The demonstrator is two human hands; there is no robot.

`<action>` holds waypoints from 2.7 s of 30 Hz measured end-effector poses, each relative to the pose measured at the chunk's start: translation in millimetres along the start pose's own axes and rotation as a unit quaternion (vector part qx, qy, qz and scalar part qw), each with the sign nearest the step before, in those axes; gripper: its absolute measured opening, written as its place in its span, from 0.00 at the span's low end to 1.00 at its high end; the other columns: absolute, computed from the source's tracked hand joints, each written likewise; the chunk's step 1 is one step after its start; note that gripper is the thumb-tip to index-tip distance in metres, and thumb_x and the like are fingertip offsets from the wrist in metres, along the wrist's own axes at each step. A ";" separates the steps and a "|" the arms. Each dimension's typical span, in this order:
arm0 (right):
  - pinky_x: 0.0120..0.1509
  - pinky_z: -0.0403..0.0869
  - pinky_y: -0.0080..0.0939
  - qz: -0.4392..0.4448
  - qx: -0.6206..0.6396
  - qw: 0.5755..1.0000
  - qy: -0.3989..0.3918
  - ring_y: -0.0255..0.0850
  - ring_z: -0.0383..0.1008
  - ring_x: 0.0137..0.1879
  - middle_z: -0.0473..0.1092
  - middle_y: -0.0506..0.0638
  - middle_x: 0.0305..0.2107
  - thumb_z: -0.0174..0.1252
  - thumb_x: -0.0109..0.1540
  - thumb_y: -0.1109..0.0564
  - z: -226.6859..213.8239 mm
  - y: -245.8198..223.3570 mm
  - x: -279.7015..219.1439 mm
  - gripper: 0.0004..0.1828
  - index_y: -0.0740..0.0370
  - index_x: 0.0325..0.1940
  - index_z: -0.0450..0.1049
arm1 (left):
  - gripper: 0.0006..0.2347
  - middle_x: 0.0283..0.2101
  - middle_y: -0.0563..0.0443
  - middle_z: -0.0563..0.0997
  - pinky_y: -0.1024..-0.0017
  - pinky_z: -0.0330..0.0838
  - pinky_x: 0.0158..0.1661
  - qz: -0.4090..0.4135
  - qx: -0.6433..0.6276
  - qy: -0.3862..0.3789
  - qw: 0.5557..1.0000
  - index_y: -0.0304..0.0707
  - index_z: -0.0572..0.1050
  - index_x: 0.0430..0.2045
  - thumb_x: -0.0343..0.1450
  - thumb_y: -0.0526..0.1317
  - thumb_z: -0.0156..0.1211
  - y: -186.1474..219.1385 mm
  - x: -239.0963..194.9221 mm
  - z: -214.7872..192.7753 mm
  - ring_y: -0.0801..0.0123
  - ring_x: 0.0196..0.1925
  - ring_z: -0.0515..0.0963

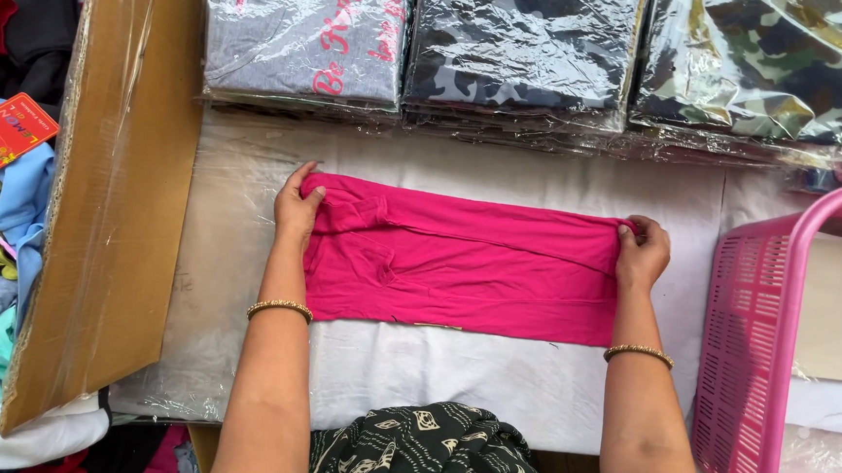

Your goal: The person folds a pink t-shirt on a white table surface, smoothing it out and folding it into a compact rectangle. They then place the folded shirt into a clear plastic bag and arrange it with other packaged clothes.

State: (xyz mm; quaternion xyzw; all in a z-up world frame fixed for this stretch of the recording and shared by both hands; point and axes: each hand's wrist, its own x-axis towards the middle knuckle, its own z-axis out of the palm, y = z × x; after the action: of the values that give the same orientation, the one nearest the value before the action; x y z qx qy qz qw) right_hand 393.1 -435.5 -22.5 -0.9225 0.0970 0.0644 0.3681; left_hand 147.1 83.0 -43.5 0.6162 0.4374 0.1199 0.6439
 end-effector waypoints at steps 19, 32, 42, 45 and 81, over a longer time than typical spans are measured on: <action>0.81 0.28 0.65 -0.275 -0.295 0.901 -0.158 0.46 0.30 0.84 0.38 0.42 0.79 0.33 0.70 0.31 58.7 -20.8 -76.6 0.34 0.34 0.80 0.47 | 0.11 0.48 0.55 0.78 0.50 0.55 0.68 0.247 0.518 -0.102 0.813 0.48 0.81 0.40 0.66 0.42 0.69 43.9 -83.0 -7.7 0.56 0.60 0.71; 0.81 0.27 0.65 -0.351 -0.289 0.878 -0.146 0.43 0.30 0.84 0.37 0.43 0.80 0.33 0.71 0.33 99.8 -53.7 -133.0 0.34 0.37 0.82 0.45 | 0.20 0.76 0.48 0.56 0.49 0.45 0.73 0.309 0.493 -0.132 0.803 0.54 0.65 0.66 0.76 0.47 0.48 3.0 -139.0 66.3 0.54 0.78 0.53; 0.83 0.27 0.68 -0.175 -0.350 0.911 -0.130 0.41 0.22 0.86 0.28 0.38 0.81 0.28 0.73 0.34 30.5 1.9 -60.1 0.35 0.39 0.84 0.37 | 0.30 0.80 0.48 0.36 0.39 0.31 0.72 0.129 0.611 -0.002 0.781 0.67 0.45 0.76 0.77 0.63 0.38 -9.7 -60.0 25.9 0.47 0.81 0.37; 0.82 0.29 0.71 -0.141 -0.332 0.923 -0.134 0.46 0.24 0.86 0.32 0.44 0.81 0.31 0.73 0.35 17.0 -1.2 -51.3 0.34 0.42 0.83 0.42 | 0.31 0.78 0.47 0.42 0.41 0.36 0.71 0.122 0.607 -0.016 0.785 0.66 0.50 0.74 0.73 0.63 0.44 16.4 -54.9 22.0 0.48 0.79 0.45; 0.82 0.31 0.64 -0.269 -0.301 0.910 -0.098 0.43 0.34 0.84 0.43 0.44 0.79 0.32 0.71 0.30 9.2 40.9 -151.8 0.35 0.39 0.80 0.50 | 0.11 0.45 0.44 0.82 0.61 0.75 0.47 0.180 0.275 0.066 0.942 0.36 0.79 0.47 0.72 0.35 0.63 -29.8 -161.1 -62.9 0.56 0.45 0.82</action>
State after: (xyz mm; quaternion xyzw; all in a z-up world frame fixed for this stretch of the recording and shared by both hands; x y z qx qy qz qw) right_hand 235.7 -438.2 -27.5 -0.9697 -0.2152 0.0796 0.0835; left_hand -3.9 8.2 5.7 0.8285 0.3765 0.1495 0.3865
